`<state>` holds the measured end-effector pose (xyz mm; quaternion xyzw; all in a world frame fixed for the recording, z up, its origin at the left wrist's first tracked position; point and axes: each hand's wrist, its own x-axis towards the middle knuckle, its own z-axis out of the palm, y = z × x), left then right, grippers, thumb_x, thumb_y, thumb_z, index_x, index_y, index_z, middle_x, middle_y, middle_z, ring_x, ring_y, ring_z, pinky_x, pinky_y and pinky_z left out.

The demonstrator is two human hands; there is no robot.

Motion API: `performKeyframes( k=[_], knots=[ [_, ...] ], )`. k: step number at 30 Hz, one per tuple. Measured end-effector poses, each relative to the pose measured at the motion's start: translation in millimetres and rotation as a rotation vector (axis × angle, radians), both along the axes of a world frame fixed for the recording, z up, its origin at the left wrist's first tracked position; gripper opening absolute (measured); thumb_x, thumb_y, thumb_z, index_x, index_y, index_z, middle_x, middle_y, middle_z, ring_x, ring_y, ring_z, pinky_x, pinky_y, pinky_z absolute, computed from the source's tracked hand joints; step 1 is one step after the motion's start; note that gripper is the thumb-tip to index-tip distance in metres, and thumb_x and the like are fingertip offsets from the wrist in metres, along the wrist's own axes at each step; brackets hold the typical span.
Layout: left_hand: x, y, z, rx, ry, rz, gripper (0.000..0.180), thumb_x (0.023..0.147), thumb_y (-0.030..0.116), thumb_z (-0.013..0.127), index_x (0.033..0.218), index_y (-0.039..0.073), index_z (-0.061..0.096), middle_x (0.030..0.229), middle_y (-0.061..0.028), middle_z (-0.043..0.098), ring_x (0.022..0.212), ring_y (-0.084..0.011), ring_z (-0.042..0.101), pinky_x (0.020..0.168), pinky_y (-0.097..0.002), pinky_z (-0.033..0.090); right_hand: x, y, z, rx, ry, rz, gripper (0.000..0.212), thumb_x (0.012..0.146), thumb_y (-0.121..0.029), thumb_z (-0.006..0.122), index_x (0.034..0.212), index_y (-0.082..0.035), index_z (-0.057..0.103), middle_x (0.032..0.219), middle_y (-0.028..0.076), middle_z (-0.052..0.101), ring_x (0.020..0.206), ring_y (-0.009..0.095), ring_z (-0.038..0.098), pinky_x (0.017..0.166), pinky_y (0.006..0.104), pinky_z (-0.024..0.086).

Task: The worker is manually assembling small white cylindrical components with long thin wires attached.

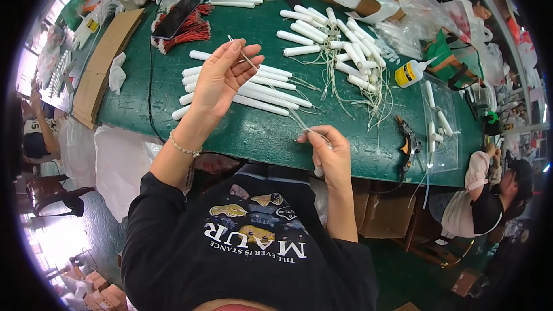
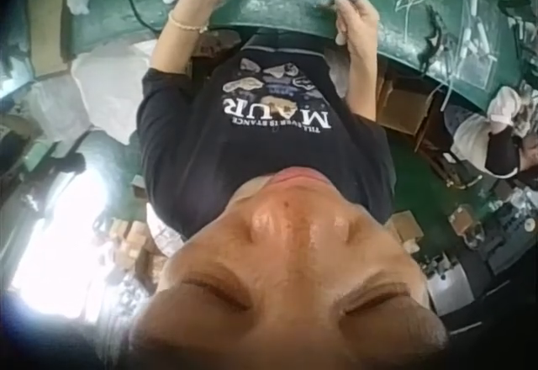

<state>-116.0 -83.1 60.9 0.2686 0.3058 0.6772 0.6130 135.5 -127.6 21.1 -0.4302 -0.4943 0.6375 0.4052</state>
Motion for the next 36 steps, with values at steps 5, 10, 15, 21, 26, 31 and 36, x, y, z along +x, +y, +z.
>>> performKeyframes(
  k=[5, 10, 15, 21, 26, 31, 36],
  knots=[
    [4.9, -3.2, -4.6, -0.007, -0.070, -0.004, 0.014, 0.093, 0.021, 0.056, 0.096, 0.007, 0.056, 0.104, -0.0159, 0.065, 0.094, -0.0221, 0.065, 0.082, -0.0317, 0.053, 1.5, 2.0, 5.6, 0.130, -0.066, -0.184, 0.013, 0.091, -0.009, 0.054, 0.097, 0.001, 0.061, 0.078, 0.009, 0.064, 0.042, 0.001, 0.037, 0.038, 0.0156, 0.029],
    [-1.0, 1.3, -7.6, -0.070, -0.065, -0.049, 0.014, 0.095, 0.021, 0.051, 0.094, 0.007, 0.055, 0.108, -0.0182, 0.064, 0.096, -0.0235, 0.065, 0.085, -0.0322, 0.053, 0.0, 5.2, 10.9, 0.187, -0.195, -0.185, 0.019, 0.093, -0.010, 0.053, 0.104, 0.001, 0.061, 0.071, 0.006, 0.061, 0.042, 0.001, 0.036, 0.037, 0.0158, 0.027],
    [-19.6, 32.2, -10.7, -0.077, 0.292, -0.211, 0.028, 0.097, 0.026, 0.049, 0.107, 0.002, 0.057, 0.111, -0.0148, 0.063, 0.100, -0.0207, 0.063, 0.085, -0.0285, 0.052, 12.5, 13.0, 5.6, -0.036, 0.092, -0.175, 0.024, 0.092, -0.011, 0.053, 0.112, 0.003, 0.057, 0.062, 0.001, 0.051, 0.040, 0.002, 0.033, 0.036, 0.0164, 0.027],
    [-79.9, 153.2, -56.9, 0.297, 1.671, 0.204, 0.023, 0.085, 0.019, 0.058, 0.099, 0.002, 0.066, 0.097, -0.0153, 0.066, 0.087, -0.0334, 0.063, 0.074, -0.0375, 0.050, 16.8, 24.2, 2.5, -0.064, 0.098, -0.234, 0.026, 0.093, -0.012, 0.053, 0.113, 0.004, 0.056, 0.061, 0.000, 0.049, 0.040, 0.002, 0.033, 0.035, 0.0166, 0.027],
    [-119.9, 219.6, -95.7, 0.453, 2.067, 0.490, 0.018, 0.081, 0.010, 0.055, 0.098, 0.007, 0.062, 0.098, -0.0108, 0.062, 0.093, -0.0287, 0.059, 0.078, -0.0402, 0.051, 20.9, 24.2, 2.5, -0.079, 0.092, -0.251, 0.026, 0.093, -0.013, 0.052, 0.113, 0.004, 0.056, 0.062, 0.000, 0.049, 0.040, 0.002, 0.033, 0.035, 0.0166, 0.026],
    [-121.9, 238.2, -96.0, 0.495, 2.425, 0.518, 0.018, 0.078, 0.011, 0.054, 0.094, 0.008, 0.059, 0.092, -0.0078, 0.057, 0.091, -0.0238, 0.057, 0.076, -0.0365, 0.051, 25.2, 30.2, 0.9, -0.025, 0.114, -0.290, 0.025, 0.093, -0.012, 0.052, 0.112, 0.002, 0.057, 0.083, 0.009, 0.063, 0.042, 0.002, 0.036, 0.036, 0.0169, 0.028],
    [-108.6, 218.7, -60.7, 0.662, 2.385, 0.542, 0.016, 0.080, 0.011, 0.053, 0.095, 0.007, 0.054, 0.092, -0.0102, 0.058, 0.092, -0.0269, 0.057, 0.079, -0.0369, 0.048, 21.3, 35.1, 18.9, 0.104, 0.131, -0.275, 0.025, 0.093, -0.011, 0.051, 0.113, 0.002, 0.056, 0.101, 0.016, 0.065, 0.043, 0.002, 0.039, 0.037, 0.0165, 0.030]
  ],
)
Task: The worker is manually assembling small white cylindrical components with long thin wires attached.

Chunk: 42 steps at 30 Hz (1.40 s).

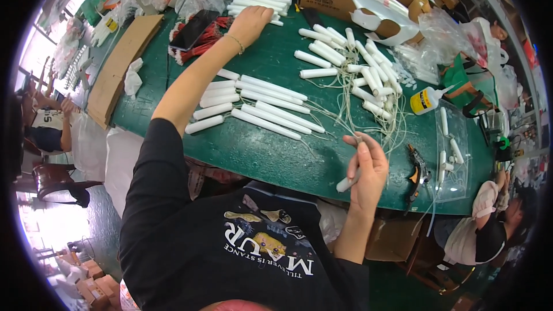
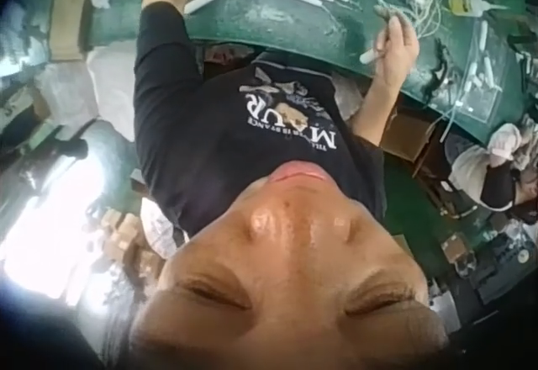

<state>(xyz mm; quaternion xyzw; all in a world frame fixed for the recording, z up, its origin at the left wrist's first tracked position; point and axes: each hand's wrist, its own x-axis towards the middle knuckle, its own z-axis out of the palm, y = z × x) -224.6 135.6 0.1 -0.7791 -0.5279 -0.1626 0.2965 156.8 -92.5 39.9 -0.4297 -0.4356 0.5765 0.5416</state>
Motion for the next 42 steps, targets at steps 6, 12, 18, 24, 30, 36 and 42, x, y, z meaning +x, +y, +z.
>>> performKeyframes(
  k=[6, 12, 18, 24, 30, 36, 42],
  knots=[
    [68.8, -120.4, 77.0, 0.165, -0.589, -0.381, 0.026, 0.079, 0.005, 0.062, 0.103, 0.005, 0.053, 0.096, -0.0125, 0.060, 0.090, -0.0323, 0.056, 0.087, -0.0392, 0.043, 9.4, -8.5, 39.3, 0.173, 0.082, 0.014, 0.025, 0.094, -0.008, 0.048, 0.115, 0.004, 0.052, 0.101, 0.016, 0.064, 0.042, 0.002, 0.036, 0.035, 0.0156, 0.027],
    [107.9, -239.8, 79.6, -0.287, -1.171, -0.412, 0.023, 0.081, 0.004, 0.066, 0.101, 0.002, 0.056, 0.090, -0.0109, 0.059, 0.085, -0.0232, 0.058, 0.077, -0.0311, 0.045, 19.8, -24.6, 67.0, 0.424, 0.323, 0.098, 0.022, 0.095, -0.008, 0.043, 0.112, 0.004, 0.051, 0.096, 0.020, 0.065, 0.036, 0.004, 0.036, 0.033, 0.0163, 0.027],
    [117.2, -279.9, 63.8, -0.526, -1.369, -0.406, 0.025, 0.081, 0.006, 0.066, 0.104, 0.000, 0.057, 0.099, -0.0055, 0.060, 0.092, -0.0144, 0.055, 0.086, -0.0275, 0.042, 9.3, -37.1, 84.5, 0.581, 0.391, 0.235, 0.023, 0.096, -0.008, 0.040, 0.114, 0.005, 0.048, 0.097, 0.020, 0.064, 0.034, 0.004, 0.035, 0.031, 0.0169, 0.027],
    [120.1, -289.6, 54.4, -0.624, -1.413, -0.419, 0.024, 0.082, 0.007, 0.066, 0.103, 0.000, 0.058, 0.098, -0.0057, 0.060, 0.091, -0.0150, 0.056, 0.085, -0.0272, 0.043, 1.5, -41.0, 87.9, 0.648, 0.395, 0.273, 0.023, 0.097, -0.008, 0.039, 0.114, 0.004, 0.047, 0.096, 0.020, 0.063, 0.033, 0.005, 0.036, 0.031, 0.0179, 0.027],
    [119.3, -292.9, 52.2, -0.622, -1.399, -0.428, 0.024, 0.082, 0.007, 0.065, 0.104, 0.000, 0.058, 0.099, -0.0062, 0.060, 0.092, -0.0157, 0.056, 0.084, -0.0277, 0.043, -1.7, -42.0, 87.6, 0.655, 0.408, 0.264, 0.023, 0.097, -0.008, 0.038, 0.115, 0.004, 0.046, 0.095, 0.021, 0.063, 0.033, 0.005, 0.036, 0.031, 0.0179, 0.027],
    [118.2, -293.6, 51.9, -0.645, -1.405, -0.428, 0.025, 0.083, 0.009, 0.066, 0.104, 0.001, 0.058, 0.100, -0.0065, 0.060, 0.093, -0.0158, 0.057, 0.084, -0.0279, 0.043, -4.4, -40.8, 88.0, 0.640, 0.385, 0.249, 0.023, 0.097, -0.008, 0.038, 0.114, 0.005, 0.047, 0.095, 0.020, 0.064, 0.034, 0.004, 0.036, 0.032, 0.0171, 0.027],
    [116.5, -294.2, 52.0, -0.638, -1.401, -0.422, 0.025, 0.083, 0.009, 0.066, 0.105, 0.000, 0.058, 0.101, -0.0065, 0.060, 0.093, -0.0160, 0.057, 0.085, -0.0278, 0.043, -4.2, -40.8, 89.0, 0.648, 0.410, 0.267, 0.023, 0.097, -0.009, 0.039, 0.114, 0.005, 0.047, 0.096, 0.021, 0.064, 0.034, 0.004, 0.036, 0.032, 0.0166, 0.027]
  ],
)
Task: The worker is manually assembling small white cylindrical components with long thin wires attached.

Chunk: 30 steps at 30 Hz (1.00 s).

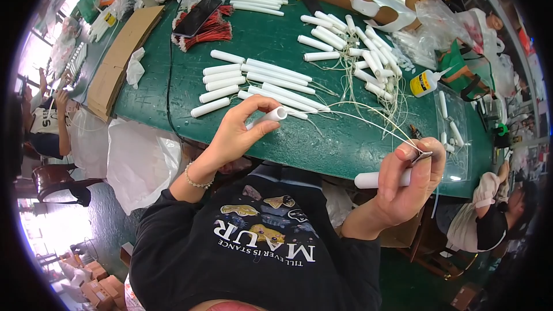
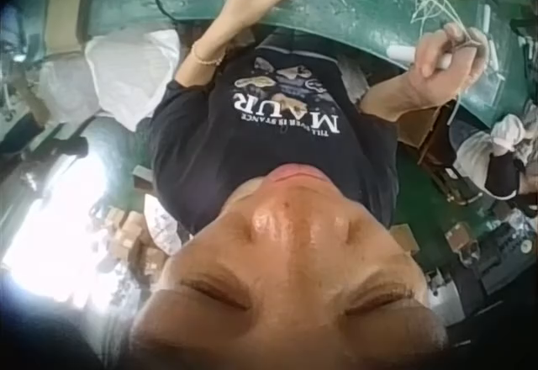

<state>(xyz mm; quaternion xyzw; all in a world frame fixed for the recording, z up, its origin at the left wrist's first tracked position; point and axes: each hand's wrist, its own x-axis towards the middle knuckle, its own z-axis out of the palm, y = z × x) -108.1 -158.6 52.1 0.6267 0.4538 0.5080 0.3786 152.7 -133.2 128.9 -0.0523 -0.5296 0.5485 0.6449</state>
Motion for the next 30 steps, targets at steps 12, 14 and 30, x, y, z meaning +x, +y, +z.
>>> performKeyframes(
  k=[12, 14, 30],
  knots=[
    [-0.8, -1.4, 4.8, 0.030, 0.014, -0.026, 0.027, 0.084, 0.007, 0.063, 0.109, 0.000, 0.057, 0.102, -0.0074, 0.061, 0.093, -0.0169, 0.057, 0.084, -0.0282, 0.044, -5.6, -2.1, -3.0, -0.091, -0.078, -0.044, 0.022, 0.094, -0.005, 0.041, 0.110, 0.006, 0.050, 0.086, 0.020, 0.064, 0.035, 0.004, 0.035, 0.033, 0.0163, 0.025],
    [-2.5, -2.4, 8.5, 0.064, 0.099, -0.039, 0.027, 0.087, 0.009, 0.060, 0.112, 0.000, 0.057, 0.103, -0.0090, 0.060, 0.093, -0.0188, 0.058, 0.083, -0.0282, 0.044, -7.5, 2.1, -9.2, -0.109, -0.345, -0.026, 0.016, 0.095, -0.004, 0.042, 0.101, 0.004, 0.055, 0.081, 0.013, 0.062, 0.036, 0.004, 0.035, 0.031, 0.0159, 0.023],
    [3.7, -6.9, 8.8, 0.014, 0.240, -0.106, 0.024, 0.089, 0.017, 0.058, 0.108, 0.002, 0.056, 0.088, -0.0142, 0.062, 0.080, -0.0285, 0.062, 0.071, -0.0329, 0.047, -40.7, 7.0, -43.3, -0.212, -0.981, -0.061, 0.017, 0.087, -0.004, 0.056, 0.102, -0.001, 0.065, 0.078, 0.004, 0.062, 0.059, 0.005, 0.050, 0.052, 0.0189, 0.040]
  ],
)
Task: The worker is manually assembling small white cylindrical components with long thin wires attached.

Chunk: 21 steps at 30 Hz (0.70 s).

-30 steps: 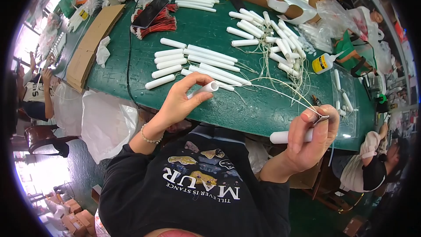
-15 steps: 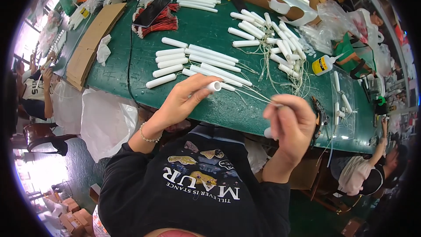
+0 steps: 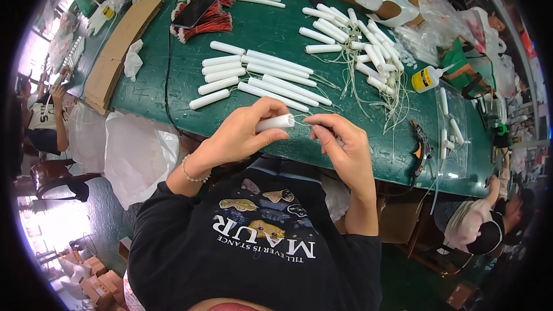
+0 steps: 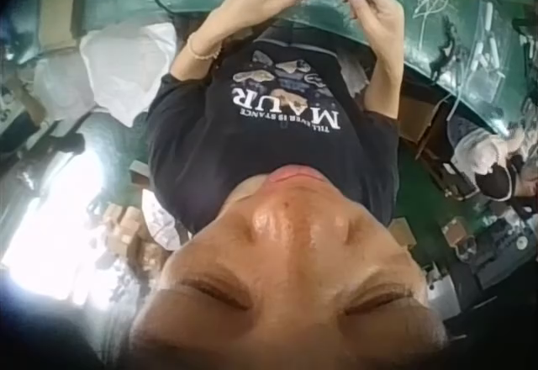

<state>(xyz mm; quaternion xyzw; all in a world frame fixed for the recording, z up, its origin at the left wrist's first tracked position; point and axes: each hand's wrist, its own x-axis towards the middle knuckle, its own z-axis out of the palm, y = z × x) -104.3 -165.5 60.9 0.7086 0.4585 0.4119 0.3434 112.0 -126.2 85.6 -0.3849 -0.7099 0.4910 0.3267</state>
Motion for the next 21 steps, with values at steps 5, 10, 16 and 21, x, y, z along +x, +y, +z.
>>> performKeyframes(
  k=[5, 10, 16, 21],
  knots=[
    [-3.6, 4.2, -5.7, 0.106, 0.113, -0.026, 0.025, 0.090, 0.020, 0.058, 0.108, 0.002, 0.056, 0.087, -0.0133, 0.061, 0.078, -0.0295, 0.061, 0.069, -0.0334, 0.047, 0.5, -0.3, 1.0, -0.015, 0.012, -0.026, 0.017, 0.087, -0.003, 0.056, 0.102, -0.001, 0.064, 0.076, 0.003, 0.062, 0.059, 0.005, 0.051, 0.052, 0.0190, 0.040],
    [-1.7, 1.8, -0.3, -0.033, 0.067, -0.017, 0.026, 0.090, 0.021, 0.058, 0.108, 0.003, 0.056, 0.085, -0.0134, 0.061, 0.075, -0.0305, 0.060, 0.067, -0.0348, 0.046, 1.8, -0.1, 0.4, -0.001, 0.006, -0.012, 0.017, 0.087, -0.004, 0.057, 0.103, -0.001, 0.063, 0.076, 0.003, 0.062, 0.059, 0.005, 0.051, 0.052, 0.0192, 0.041],
    [-2.0, 3.2, 1.8, -0.022, 0.103, -0.043, 0.023, 0.087, 0.019, 0.062, 0.104, 0.004, 0.057, 0.084, -0.0135, 0.061, 0.074, -0.0309, 0.060, 0.066, -0.0357, 0.046, 1.7, -1.0, -3.6, 0.006, 0.004, 0.009, 0.020, 0.088, -0.005, 0.055, 0.106, 0.000, 0.062, 0.077, 0.004, 0.061, 0.057, 0.005, 0.048, 0.051, 0.0177, 0.038],
    [1.5, 5.1, -4.0, 0.032, 0.066, -0.026, 0.022, 0.084, 0.017, 0.065, 0.101, 0.005, 0.060, 0.082, -0.0122, 0.061, 0.074, -0.0313, 0.060, 0.065, -0.0365, 0.046, -2.1, -1.1, -2.9, -0.011, -0.029, 0.046, 0.025, 0.088, -0.004, 0.054, 0.112, -0.001, 0.060, 0.075, 0.003, 0.059, 0.057, 0.005, 0.048, 0.051, 0.0179, 0.038]
  ],
)
